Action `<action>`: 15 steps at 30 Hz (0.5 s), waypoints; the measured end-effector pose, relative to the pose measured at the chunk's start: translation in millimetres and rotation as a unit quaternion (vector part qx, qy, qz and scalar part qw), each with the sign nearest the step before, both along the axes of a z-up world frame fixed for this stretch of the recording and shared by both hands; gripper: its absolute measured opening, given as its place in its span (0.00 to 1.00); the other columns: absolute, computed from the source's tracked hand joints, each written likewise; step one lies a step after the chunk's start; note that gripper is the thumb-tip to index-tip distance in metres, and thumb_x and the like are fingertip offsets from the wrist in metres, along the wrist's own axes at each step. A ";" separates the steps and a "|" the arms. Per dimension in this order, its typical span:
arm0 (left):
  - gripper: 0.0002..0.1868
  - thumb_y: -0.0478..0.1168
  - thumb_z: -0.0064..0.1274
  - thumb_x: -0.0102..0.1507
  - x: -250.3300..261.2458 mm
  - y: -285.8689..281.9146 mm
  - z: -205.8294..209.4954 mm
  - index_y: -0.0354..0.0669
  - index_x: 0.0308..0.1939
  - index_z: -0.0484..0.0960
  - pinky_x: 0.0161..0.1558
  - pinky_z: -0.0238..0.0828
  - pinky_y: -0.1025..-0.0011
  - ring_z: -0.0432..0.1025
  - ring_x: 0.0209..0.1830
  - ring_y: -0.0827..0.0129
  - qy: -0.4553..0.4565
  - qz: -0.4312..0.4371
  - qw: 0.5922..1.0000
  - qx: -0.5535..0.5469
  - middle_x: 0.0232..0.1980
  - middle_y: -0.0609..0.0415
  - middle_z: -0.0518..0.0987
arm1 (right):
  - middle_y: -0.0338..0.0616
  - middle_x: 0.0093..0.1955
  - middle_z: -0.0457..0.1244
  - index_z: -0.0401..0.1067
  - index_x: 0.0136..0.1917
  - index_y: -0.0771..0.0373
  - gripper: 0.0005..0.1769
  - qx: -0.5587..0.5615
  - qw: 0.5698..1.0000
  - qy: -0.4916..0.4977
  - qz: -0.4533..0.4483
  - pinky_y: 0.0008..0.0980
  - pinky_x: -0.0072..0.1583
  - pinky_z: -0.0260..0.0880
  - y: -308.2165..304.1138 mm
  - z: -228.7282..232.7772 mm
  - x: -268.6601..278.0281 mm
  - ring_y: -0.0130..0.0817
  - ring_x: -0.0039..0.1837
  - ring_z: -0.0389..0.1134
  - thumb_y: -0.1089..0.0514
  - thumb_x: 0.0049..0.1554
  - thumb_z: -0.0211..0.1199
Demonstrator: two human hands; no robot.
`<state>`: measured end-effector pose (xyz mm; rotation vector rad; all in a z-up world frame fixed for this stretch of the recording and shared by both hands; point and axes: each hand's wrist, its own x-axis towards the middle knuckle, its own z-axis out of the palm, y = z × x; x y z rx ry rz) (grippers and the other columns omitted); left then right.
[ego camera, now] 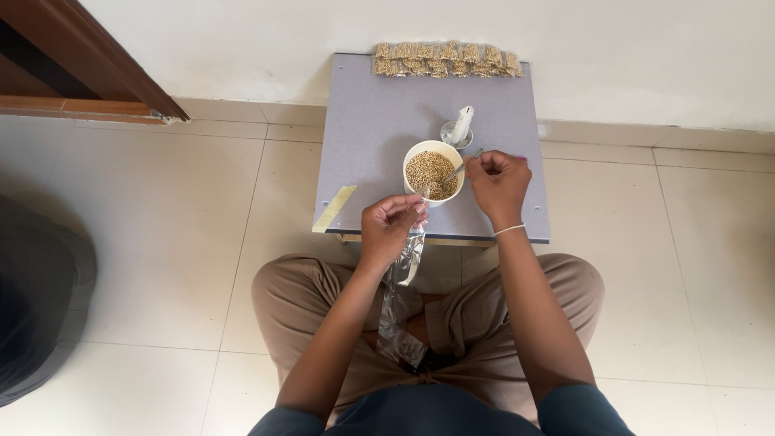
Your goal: Filling small plastic bags with beads and sealing them using a candle flame
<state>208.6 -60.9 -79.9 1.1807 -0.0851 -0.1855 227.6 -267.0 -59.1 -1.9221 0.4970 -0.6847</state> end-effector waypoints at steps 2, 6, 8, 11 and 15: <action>0.13 0.29 0.64 0.60 -0.8 0.5 4.1 0.31 0.49 0.86 0.42 0.84 0.69 0.83 0.39 0.59 0.003 -0.001 1.000 0.001 0.43 0.38 0.86 | 0.38 0.23 0.64 0.77 0.30 0.56 0.09 0.018 1.000 0.005 -0.009 0.22 0.32 0.64 -2.6 -5.6 5.3 0.24 0.26 0.65 0.65 0.51 0.65; 0.13 0.29 0.65 0.60 -0.5 4.3 13.5 0.32 0.48 0.86 0.40 0.84 0.73 0.83 0.37 0.62 -0.003 0.006 1.000 0.021 0.42 0.39 0.86 | 0.38 0.24 0.63 0.76 0.31 0.55 0.10 0.123 0.991 -0.023 -0.038 0.20 0.32 0.60 1.0 4.2 7.8 0.22 0.26 0.61 0.65 0.52 0.65; 0.13 0.29 0.65 0.59 -1.2 4.2 19.4 0.30 0.48 0.86 0.39 0.85 0.70 0.83 0.37 0.61 0.005 0.005 1.000 0.011 0.42 0.38 0.86 | 0.38 0.24 0.63 0.75 0.31 0.55 0.10 0.129 0.990 -0.034 -0.044 0.20 0.32 0.60 -7.4 1.9 11.8 0.21 0.26 0.61 0.65 0.53 0.66; 0.14 0.28 0.66 0.59 -1.8 2.1 24.7 0.29 0.48 0.85 0.38 0.86 0.67 0.82 0.38 0.60 0.019 0.000 1.000 -0.003 0.42 0.37 0.86 | 0.40 0.24 0.63 0.75 0.30 0.56 0.11 0.146 0.986 -0.060 -0.049 0.20 0.30 0.59 -16.2 1.8 15.5 0.21 0.25 0.60 0.65 0.53 0.68; 0.16 0.29 0.67 0.58 -3.0 -1.5 33.2 0.27 0.48 0.84 0.37 0.86 0.63 0.83 0.37 0.58 0.033 -0.009 0.999 -0.026 0.42 0.35 0.85 | 0.43 0.24 0.62 0.73 0.30 0.59 0.13 0.201 0.975 -0.078 -0.046 0.20 0.28 0.57 -8.9 23.2 10.7 0.21 0.23 0.58 0.67 0.55 0.67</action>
